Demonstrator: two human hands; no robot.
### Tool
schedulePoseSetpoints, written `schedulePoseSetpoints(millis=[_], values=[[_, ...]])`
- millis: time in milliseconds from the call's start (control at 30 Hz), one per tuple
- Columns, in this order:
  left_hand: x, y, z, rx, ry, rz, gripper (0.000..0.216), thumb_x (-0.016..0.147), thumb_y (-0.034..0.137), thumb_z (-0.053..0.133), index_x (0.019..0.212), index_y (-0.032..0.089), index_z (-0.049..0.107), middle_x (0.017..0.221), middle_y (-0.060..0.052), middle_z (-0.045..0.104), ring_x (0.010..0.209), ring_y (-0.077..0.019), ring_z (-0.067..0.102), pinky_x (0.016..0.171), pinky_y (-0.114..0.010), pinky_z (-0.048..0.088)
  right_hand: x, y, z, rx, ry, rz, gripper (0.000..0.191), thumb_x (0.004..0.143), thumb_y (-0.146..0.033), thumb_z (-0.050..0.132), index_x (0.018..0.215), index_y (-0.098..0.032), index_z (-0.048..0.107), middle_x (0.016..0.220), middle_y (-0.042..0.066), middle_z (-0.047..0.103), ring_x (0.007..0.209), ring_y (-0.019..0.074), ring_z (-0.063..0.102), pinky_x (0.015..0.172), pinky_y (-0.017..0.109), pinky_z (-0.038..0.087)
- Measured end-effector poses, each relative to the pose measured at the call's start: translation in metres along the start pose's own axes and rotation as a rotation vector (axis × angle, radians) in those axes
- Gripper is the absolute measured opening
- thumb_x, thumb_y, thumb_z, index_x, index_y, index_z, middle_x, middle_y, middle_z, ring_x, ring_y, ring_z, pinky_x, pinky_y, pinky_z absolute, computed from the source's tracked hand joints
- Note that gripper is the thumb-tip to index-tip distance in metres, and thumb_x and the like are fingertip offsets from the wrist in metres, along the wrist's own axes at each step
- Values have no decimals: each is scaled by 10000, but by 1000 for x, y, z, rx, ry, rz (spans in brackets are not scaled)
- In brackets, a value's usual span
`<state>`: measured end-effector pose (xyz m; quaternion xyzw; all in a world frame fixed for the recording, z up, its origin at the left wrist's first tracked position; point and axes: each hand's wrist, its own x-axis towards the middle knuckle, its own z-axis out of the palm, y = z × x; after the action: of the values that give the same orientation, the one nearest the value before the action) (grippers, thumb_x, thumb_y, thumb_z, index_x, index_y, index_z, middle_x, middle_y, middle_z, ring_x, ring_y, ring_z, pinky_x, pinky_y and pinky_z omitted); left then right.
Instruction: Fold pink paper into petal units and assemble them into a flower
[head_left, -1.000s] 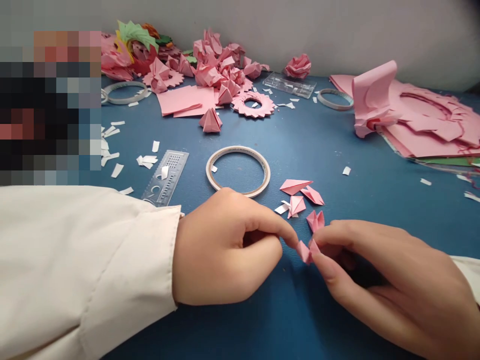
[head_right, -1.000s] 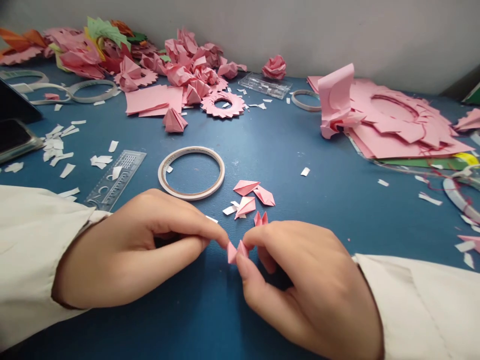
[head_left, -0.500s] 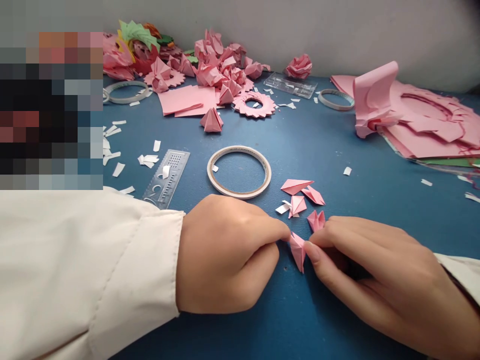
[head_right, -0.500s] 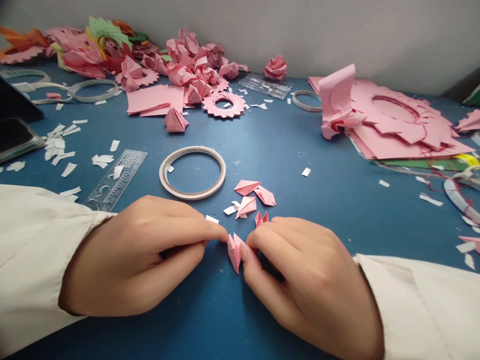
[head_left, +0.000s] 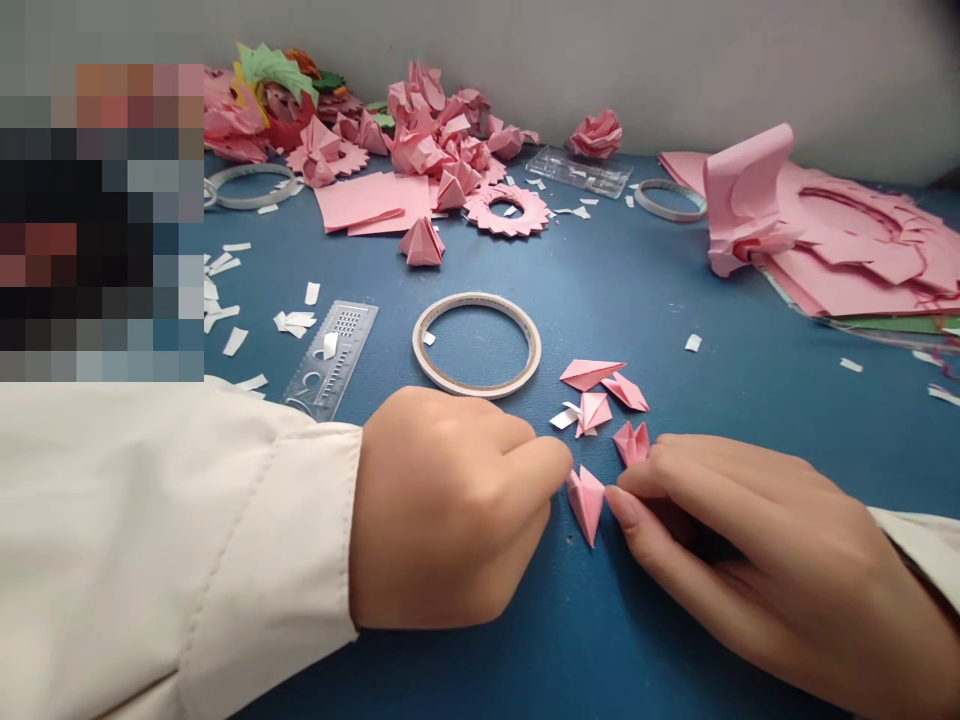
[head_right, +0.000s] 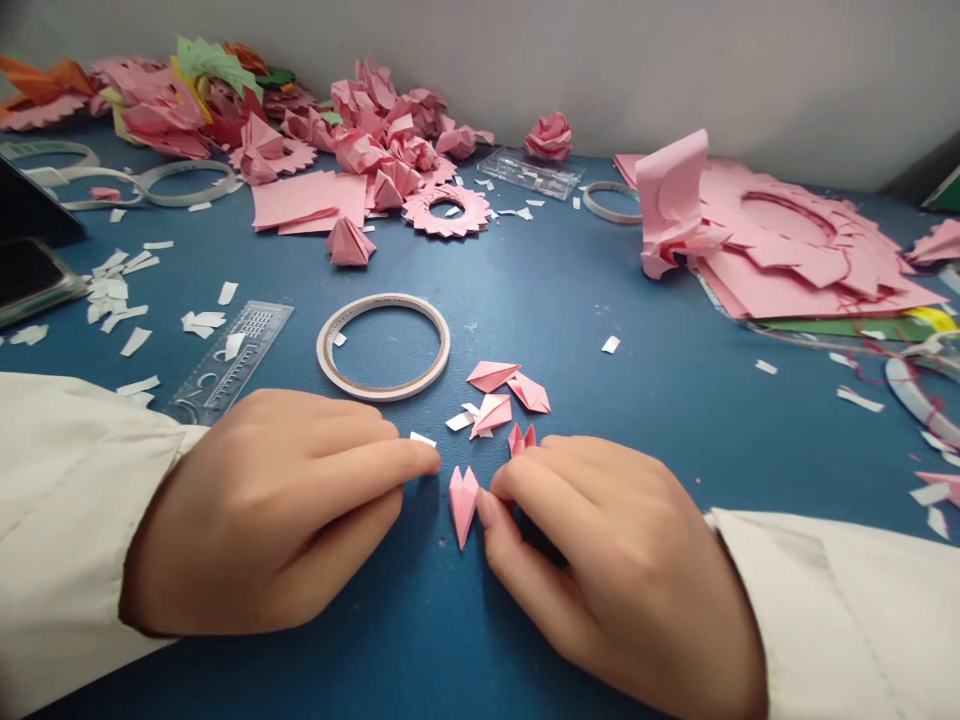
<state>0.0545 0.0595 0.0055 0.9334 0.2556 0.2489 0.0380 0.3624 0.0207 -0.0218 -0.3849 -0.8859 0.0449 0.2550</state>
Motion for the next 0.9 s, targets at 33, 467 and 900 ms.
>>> schedulePoseSetpoints(millis=[33, 467, 900], values=[[0, 0, 0, 47, 13, 25, 427, 1133, -9, 532, 941, 164, 873, 745, 22, 685, 618, -206, 586, 561, -432, 465, -3, 1, 0, -3, 4, 3, 450, 1258, -627, 768, 950, -299, 745, 786, 32, 684, 723, 237, 681, 653, 332, 538], [4, -10, 2, 638, -15, -139, 310, 1243, 93, 455, 1270, 64, 762, 1116, -224, 848, 967, -419, 795, 833, -564, 511, 37, -6, -2, 38, 16, -134, 416, 1351, -173, 543, 955, -276, 625, 712, -77, 580, 569, 113, 543, 598, 242, 494], [9, -19, -6, -279, -93, -116, 257, 1280, 209, 476, 1056, 327, 432, 723, 121, 503, 556, -175, 475, 581, -315, 390, 23, -7, 1, 51, 73, -42, 500, 1335, -181, 540, 1826, -259, 593, 974, -13, 868, 663, 167, 801, 774, 259, 735]])
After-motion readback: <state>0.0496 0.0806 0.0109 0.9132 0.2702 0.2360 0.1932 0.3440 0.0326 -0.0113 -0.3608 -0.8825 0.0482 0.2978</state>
